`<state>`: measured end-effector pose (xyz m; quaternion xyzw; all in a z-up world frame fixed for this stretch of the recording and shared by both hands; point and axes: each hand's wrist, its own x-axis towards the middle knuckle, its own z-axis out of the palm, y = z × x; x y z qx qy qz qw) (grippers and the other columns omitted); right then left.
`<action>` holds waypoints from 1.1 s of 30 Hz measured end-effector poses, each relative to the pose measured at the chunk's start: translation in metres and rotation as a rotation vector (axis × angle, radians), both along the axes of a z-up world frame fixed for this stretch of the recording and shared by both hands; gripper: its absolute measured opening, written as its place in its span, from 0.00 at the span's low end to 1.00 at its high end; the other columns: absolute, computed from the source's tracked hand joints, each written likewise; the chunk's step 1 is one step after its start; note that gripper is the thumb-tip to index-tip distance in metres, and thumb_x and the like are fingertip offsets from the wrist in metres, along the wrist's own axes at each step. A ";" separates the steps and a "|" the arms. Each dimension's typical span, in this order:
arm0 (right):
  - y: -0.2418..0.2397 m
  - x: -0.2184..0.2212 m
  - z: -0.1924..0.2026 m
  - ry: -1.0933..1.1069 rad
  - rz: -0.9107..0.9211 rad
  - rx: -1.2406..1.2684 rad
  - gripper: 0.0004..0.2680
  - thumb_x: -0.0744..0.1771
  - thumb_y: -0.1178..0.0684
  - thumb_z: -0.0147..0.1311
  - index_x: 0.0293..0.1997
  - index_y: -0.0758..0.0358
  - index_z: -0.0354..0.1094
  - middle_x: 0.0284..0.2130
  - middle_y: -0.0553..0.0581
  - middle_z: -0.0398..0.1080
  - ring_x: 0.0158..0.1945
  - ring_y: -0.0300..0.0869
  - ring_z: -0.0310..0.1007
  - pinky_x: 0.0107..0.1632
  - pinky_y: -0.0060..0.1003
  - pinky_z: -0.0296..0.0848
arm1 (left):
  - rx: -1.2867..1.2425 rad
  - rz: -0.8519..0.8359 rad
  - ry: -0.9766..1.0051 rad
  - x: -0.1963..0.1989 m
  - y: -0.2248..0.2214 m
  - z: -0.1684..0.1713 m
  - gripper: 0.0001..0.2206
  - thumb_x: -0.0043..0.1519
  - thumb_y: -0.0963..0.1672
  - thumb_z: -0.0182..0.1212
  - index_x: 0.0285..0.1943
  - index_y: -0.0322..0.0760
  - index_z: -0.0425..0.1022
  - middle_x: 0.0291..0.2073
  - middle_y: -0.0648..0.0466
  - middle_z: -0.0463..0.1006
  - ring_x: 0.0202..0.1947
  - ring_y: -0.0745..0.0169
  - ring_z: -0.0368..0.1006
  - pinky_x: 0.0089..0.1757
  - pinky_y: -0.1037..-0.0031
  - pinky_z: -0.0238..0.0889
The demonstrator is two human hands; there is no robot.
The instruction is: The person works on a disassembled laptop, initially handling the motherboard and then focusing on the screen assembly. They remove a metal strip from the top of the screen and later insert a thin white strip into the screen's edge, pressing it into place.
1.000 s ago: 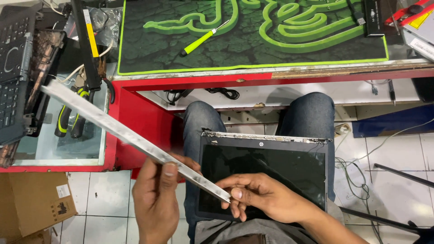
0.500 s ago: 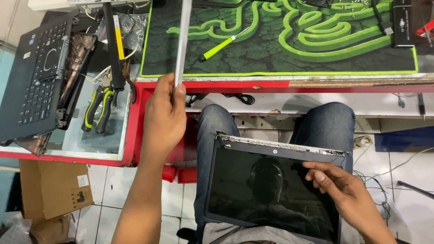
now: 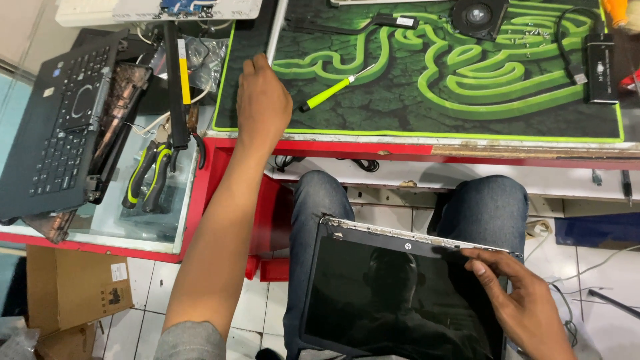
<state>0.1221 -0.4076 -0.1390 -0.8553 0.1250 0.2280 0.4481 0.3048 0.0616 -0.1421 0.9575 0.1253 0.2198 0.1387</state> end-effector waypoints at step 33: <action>-0.078 -0.017 -0.025 -0.133 -0.243 -0.280 0.09 0.77 0.50 0.60 0.60 0.64 0.81 0.43 0.59 0.80 0.45 0.43 0.75 0.47 0.40 0.76 | -0.013 -0.528 -0.001 -0.049 -0.068 0.024 0.01 0.83 0.36 0.53 0.57 0.29 0.67 0.48 0.42 0.76 0.39 0.32 0.71 0.36 0.46 0.63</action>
